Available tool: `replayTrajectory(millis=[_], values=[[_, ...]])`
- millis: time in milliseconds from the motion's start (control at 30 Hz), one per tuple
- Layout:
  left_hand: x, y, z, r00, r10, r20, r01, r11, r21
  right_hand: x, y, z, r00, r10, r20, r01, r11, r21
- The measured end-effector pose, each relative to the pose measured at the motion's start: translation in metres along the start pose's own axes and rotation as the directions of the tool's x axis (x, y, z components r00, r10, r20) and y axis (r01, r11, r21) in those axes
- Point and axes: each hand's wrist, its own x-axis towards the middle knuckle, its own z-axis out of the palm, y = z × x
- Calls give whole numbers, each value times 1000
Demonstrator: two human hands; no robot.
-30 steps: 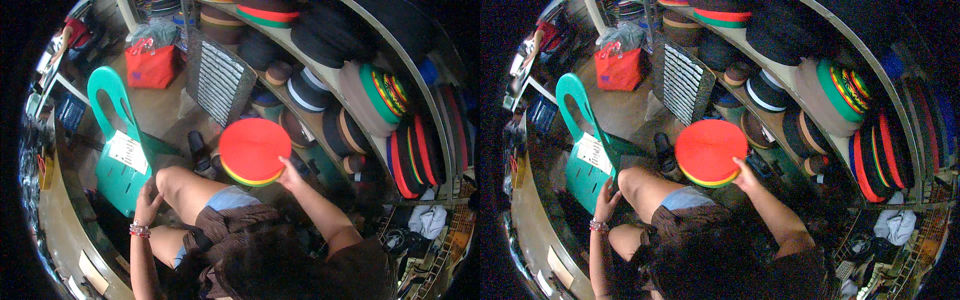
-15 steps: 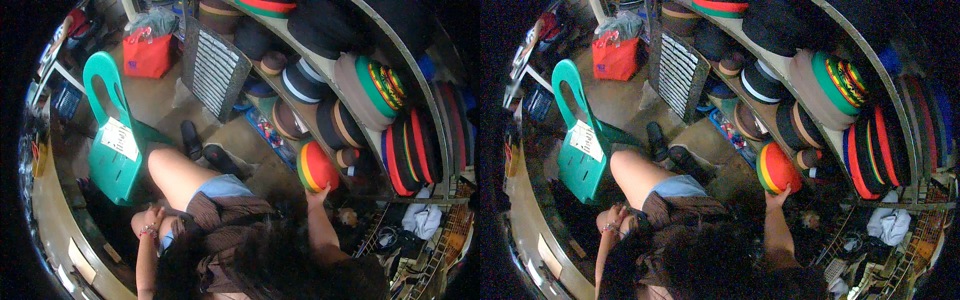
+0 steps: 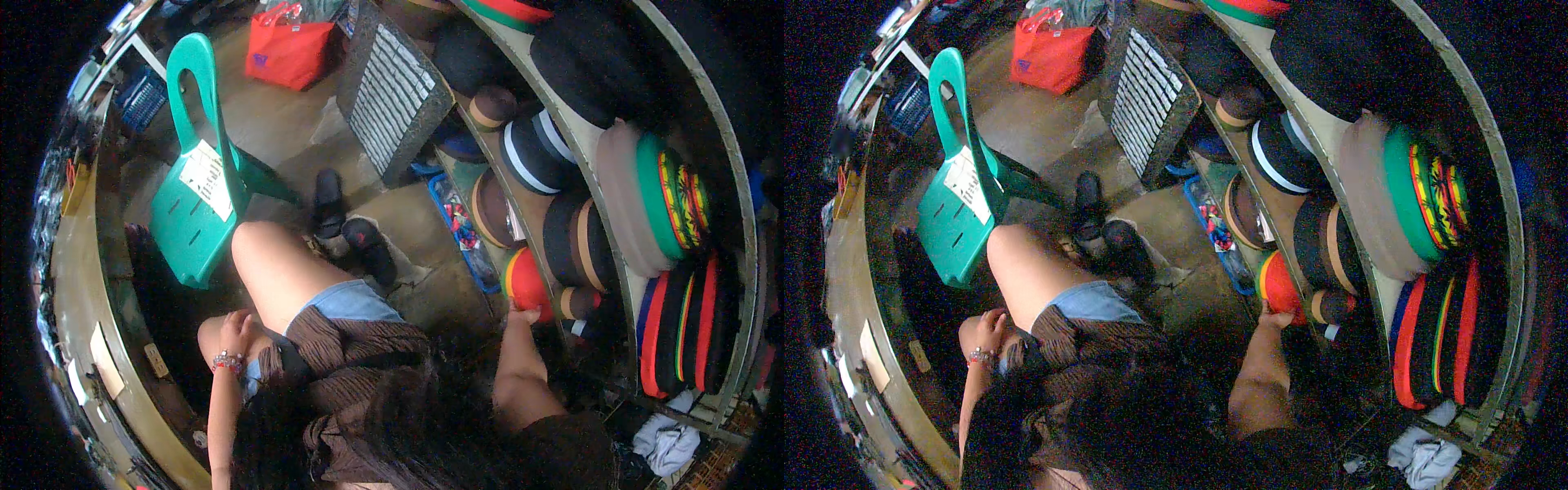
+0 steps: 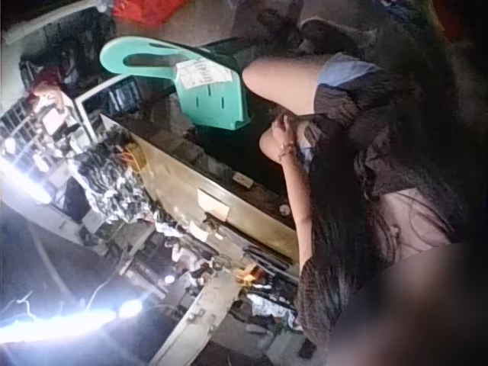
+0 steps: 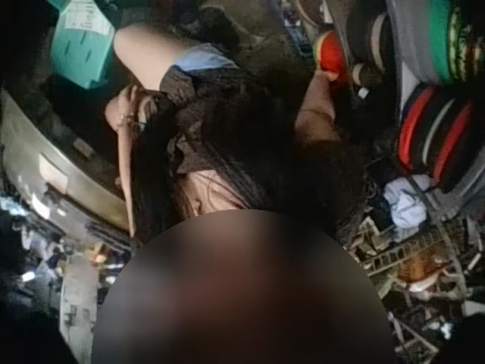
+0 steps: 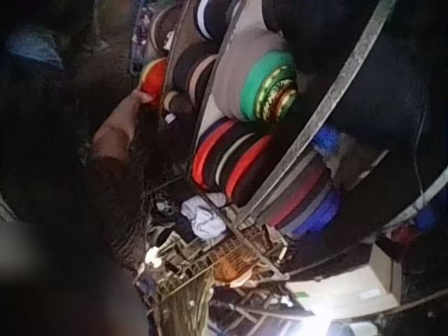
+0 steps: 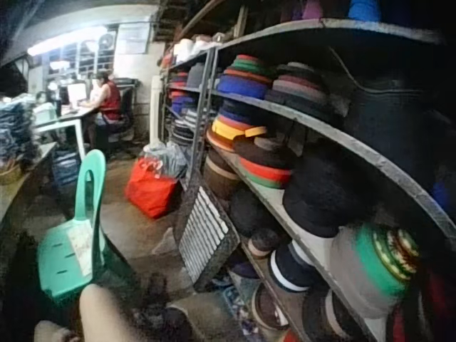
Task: The person folds and stacks a long multicolored fabric band, then wraps it around a red circular hat base. They retrieve a brown hat band from a shelf, place it on the table, and write on a small white card with a marker.
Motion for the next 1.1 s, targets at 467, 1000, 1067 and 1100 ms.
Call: replayTrajectory(millis=[467,1000,1067,1100], values=[[17,-11,29,973,3,230,-7,1000,19,21,24,68,997,-3,-83,10,996,84],[21,-18,37,974,-77,215,113,981,-159,-8,30,148,926,52,374,117,903,-414],[30,-6,25,939,-311,150,343,887,-309,-32,34,160,901,117,417,49,929,-366],[32,4,17,941,-336,42,310,807,-502,-50,39,167,913,116,392,48,921,-386]])
